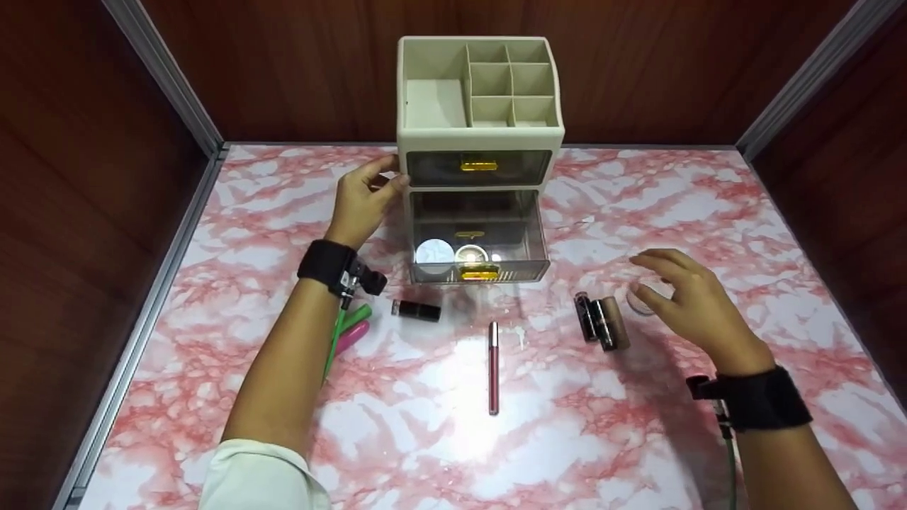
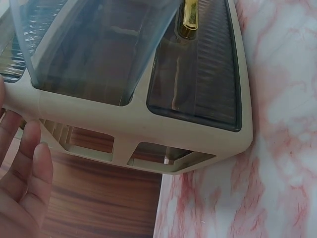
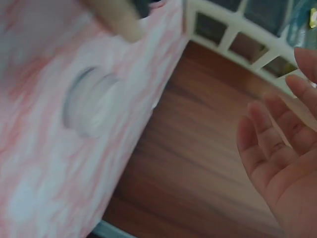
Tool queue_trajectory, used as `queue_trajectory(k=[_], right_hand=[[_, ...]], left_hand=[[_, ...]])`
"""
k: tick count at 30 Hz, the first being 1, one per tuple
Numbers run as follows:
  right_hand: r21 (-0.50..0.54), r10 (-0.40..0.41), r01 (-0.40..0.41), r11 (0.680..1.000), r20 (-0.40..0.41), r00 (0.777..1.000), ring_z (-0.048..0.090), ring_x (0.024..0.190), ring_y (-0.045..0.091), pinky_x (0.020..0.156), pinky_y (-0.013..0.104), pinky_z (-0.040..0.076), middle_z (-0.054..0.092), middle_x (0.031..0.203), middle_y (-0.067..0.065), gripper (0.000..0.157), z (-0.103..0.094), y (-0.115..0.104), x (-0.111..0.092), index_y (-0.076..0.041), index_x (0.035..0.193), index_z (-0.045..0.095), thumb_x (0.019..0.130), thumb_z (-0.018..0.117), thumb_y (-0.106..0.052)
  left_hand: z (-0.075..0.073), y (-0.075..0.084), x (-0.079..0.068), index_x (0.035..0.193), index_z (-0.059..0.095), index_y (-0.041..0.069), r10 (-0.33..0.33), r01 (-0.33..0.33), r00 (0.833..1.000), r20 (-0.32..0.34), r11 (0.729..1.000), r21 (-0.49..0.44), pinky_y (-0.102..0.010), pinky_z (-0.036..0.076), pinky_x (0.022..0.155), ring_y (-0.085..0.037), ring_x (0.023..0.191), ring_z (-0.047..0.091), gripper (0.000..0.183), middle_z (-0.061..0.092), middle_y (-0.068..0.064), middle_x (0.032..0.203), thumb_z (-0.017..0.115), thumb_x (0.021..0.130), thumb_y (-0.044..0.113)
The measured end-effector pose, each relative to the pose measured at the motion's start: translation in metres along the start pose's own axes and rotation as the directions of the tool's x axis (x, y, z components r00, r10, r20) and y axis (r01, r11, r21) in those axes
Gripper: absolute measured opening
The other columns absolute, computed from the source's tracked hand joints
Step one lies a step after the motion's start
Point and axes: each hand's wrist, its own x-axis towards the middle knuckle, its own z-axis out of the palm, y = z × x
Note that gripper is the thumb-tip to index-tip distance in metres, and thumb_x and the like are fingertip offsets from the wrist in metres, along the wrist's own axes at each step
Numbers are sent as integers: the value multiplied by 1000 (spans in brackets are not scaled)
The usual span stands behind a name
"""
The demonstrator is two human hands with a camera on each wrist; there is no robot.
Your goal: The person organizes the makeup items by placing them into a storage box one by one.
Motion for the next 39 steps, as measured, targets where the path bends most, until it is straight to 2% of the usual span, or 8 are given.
queue_trajectory(k=[4,9,12,18,22,28,34,39], right_hand=[[-10,96,-96,995,-6,995,49,100,25,74,44,42,50,121,4,40,3,15,-7,-13,120,56,81,66,-18],[-40,193,-191,981,40,980,43,111,34,85,51,36,44,126,9,48,11,32,-13,-12,125,50,81,66,-24],[-69,256,-250,966,85,963,37,116,38,91,56,30,39,131,10,55,17,40,-16,-14,130,45,81,66,-27],[-141,351,-330,934,175,920,33,115,44,88,61,27,32,135,16,65,27,54,-17,-18,137,35,81,66,-25],[-159,382,-355,921,197,903,36,111,44,86,61,29,31,134,18,66,32,61,-19,-14,136,35,81,66,-30],[-172,400,-367,914,238,885,32,114,48,88,62,26,32,133,22,66,36,66,-19,-11,136,33,82,63,-33],[-190,383,-344,920,239,892,39,107,45,88,59,29,40,125,23,61,36,68,-19,-7,133,39,82,63,-30],[-192,402,-363,912,236,885,42,105,43,87,59,30,43,123,20,63,36,65,-20,-8,131,42,80,65,-37]], left_hand=[[-1,6,-2,112,63,10,-7,7,1000,12,1000,-30,-27,50,62,-32,78,58,37,64,-3,98,69,78,22],[-2,26,-9,113,61,4,-4,4,1000,12,1000,-19,-25,49,64,-30,79,58,35,64,-5,99,67,80,13],[-3,32,-12,113,61,4,-7,7,1000,11,1000,-6,-24,49,65,-30,81,58,35,64,-5,100,67,80,14],[-4,32,-13,112,61,5,3,-3,1000,5,1000,0,-24,49,64,-23,77,59,33,64,-6,99,67,80,12],[-2,31,-12,112,61,4,5,-4,1000,7,1000,-17,-25,49,64,-28,79,58,34,63,-5,100,67,80,12],[-2,29,-11,112,62,4,-5,6,1000,22,999,-36,-25,49,63,-32,80,58,34,63,-5,99,67,80,12],[-3,29,-10,113,61,5,-21,22,1000,21,999,-38,-25,49,64,-32,80,57,34,63,-6,99,67,80,12],[-3,30,-11,113,61,5,-18,18,1000,19,999,-35,-26,48,63,-30,80,57,35,64,-5,99,67,80,14]])
